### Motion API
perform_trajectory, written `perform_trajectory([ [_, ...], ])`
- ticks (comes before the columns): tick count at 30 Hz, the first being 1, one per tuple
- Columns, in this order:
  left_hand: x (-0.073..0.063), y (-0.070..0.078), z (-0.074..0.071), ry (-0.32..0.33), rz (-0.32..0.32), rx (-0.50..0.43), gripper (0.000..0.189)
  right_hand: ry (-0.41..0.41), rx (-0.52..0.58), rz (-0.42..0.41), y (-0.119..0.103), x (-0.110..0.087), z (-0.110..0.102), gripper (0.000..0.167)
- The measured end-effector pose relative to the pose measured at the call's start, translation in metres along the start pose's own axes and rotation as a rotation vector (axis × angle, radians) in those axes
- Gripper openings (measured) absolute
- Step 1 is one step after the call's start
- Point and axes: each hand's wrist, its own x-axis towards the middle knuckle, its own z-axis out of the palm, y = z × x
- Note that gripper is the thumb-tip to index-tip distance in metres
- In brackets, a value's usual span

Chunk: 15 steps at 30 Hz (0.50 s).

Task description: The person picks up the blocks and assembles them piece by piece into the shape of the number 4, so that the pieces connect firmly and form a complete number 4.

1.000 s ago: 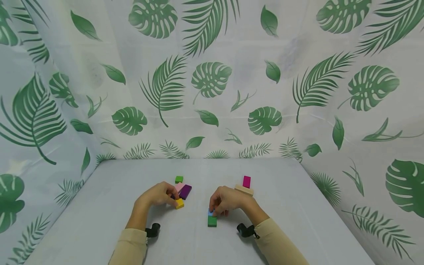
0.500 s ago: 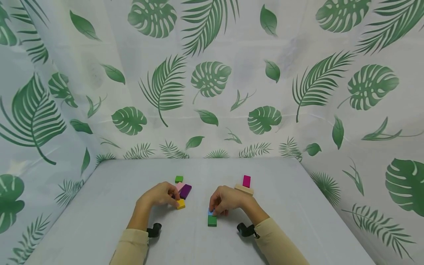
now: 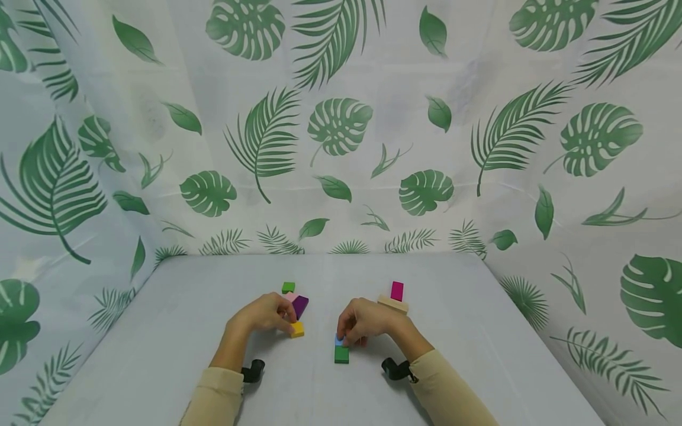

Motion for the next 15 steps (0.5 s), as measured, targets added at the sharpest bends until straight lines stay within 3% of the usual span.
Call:
perform_trajectory([
  [6,0.003,0.011,0.008,-0.012,0.051,-0.004,0.016,-0.005,-0.004,-0.006,0.001,0.001,-0.001,0.009],
  [15,0.01,0.02,0.021,-0.014,0.074,-0.03,0.013,-0.009,0.006,-0.013,0.002,0.001,-0.001,0.005],
])
